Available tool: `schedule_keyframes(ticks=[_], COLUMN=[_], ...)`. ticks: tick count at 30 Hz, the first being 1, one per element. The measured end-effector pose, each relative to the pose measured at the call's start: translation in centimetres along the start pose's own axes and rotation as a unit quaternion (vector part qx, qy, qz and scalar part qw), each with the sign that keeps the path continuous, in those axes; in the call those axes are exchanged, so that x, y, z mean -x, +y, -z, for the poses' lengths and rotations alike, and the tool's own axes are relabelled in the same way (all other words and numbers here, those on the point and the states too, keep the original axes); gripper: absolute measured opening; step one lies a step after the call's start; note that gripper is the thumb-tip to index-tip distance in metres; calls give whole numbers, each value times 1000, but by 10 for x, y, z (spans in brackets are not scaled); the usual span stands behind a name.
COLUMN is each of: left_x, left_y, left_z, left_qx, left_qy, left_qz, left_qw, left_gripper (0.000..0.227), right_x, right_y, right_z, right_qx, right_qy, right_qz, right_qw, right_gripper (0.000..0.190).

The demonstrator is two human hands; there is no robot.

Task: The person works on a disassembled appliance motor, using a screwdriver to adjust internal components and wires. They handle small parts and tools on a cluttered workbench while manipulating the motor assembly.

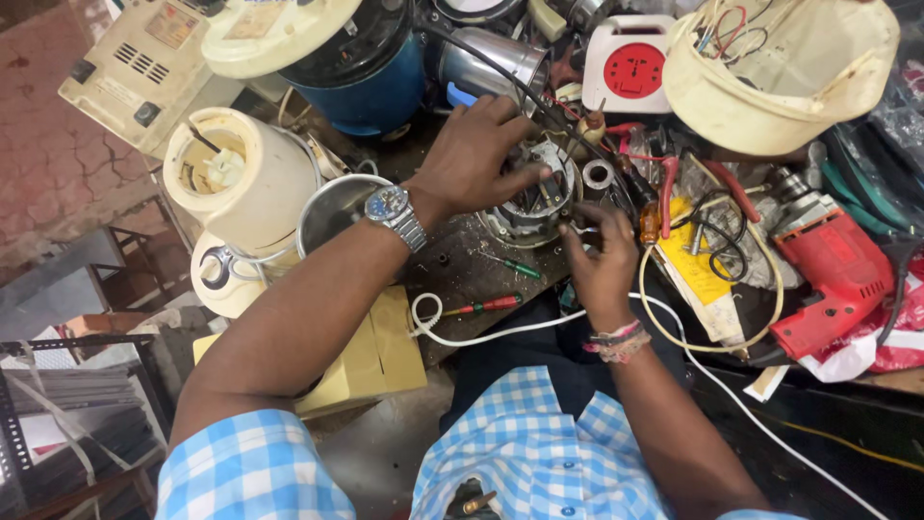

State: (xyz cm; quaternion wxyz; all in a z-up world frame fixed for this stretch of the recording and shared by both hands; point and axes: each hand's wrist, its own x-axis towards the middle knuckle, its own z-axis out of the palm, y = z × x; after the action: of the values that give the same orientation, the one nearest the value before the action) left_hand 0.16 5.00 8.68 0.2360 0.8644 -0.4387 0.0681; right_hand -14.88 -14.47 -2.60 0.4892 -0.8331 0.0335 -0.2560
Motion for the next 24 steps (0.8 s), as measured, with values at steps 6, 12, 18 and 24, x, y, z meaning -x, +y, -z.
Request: schedule_keyframes(ticks=[6,12,18,24], left_x=[-3,-5,-8,-10], left_y=[6,-20,-29,-28], left_z=[-7,-11,-4,-9], left_qx=[-68,-28,-2,-1], left_qy=[-10,25,-2,19], left_qz=[31,71,136,113], left_qw=[997,997,991,993], left_gripper=[37,29,26,31], right_x=[13,-41,-101,-115], right_y=[13,-12,-14,-24], right_z=[-16,2,-5,-9], right_qx=[-105,44,-90,-191], right_qy=[25,-11,-188,-275], right_qz=[-85,66,-4,-79], right_qw=[990,997,978,939], right_gripper=[32,50,54,66])
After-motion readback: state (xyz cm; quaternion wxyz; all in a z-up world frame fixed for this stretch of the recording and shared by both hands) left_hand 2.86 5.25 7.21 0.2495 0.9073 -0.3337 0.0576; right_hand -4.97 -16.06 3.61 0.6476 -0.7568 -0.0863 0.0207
